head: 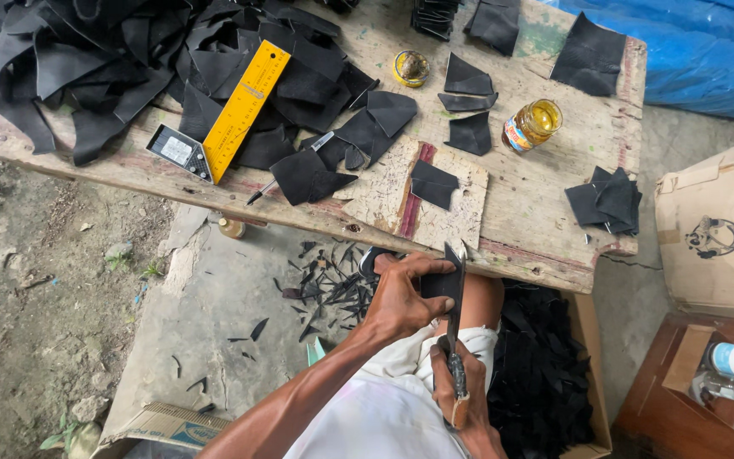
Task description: The person applies glue to the edges of black leather pieces with their fingers, presses them together, and trims the excess material using shears on a wooden table.
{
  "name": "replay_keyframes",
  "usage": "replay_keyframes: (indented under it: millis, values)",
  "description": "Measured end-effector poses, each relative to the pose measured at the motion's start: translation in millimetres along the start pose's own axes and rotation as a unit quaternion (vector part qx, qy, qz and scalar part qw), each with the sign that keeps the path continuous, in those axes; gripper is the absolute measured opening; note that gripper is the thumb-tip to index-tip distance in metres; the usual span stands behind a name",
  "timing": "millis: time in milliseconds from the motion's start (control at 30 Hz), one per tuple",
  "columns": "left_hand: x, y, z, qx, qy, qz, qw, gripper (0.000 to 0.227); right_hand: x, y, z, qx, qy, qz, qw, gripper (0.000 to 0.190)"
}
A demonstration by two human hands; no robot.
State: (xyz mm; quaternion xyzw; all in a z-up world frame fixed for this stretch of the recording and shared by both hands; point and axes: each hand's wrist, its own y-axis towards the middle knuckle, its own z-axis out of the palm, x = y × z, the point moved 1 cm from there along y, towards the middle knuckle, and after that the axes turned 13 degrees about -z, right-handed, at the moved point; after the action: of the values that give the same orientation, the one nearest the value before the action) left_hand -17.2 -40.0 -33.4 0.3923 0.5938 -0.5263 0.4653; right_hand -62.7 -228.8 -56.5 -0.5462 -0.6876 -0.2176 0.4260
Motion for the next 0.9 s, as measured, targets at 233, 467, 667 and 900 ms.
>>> replay_keyframes:
  millis: [233, 467, 667, 900]
  values:
    - [13, -3, 5, -0.008, -0.004, -0.032, 0.999, 0.052, -7, -3, -4, -0.061, -0.035, -0.068, 0.995, 0.026]
    - [-2, 34, -21, -0.070, -0.063, -0.038, 0.995, 0.036, 4, 79, -116, -0.043, -0.297, -0.036, 0.953, 0.053]
    - [-26, 73, -39, -0.118, 0.050, -0.042, 0.991, 0.042, -5, 122, -141, -0.074, -0.411, -0.090, 0.904, 0.058]
    - [-35, 97, -50, -0.097, 0.215, -0.063, 0.970, 0.031, -31, 144, -154, -0.039, -0.347, -0.100, 0.932, 0.056]
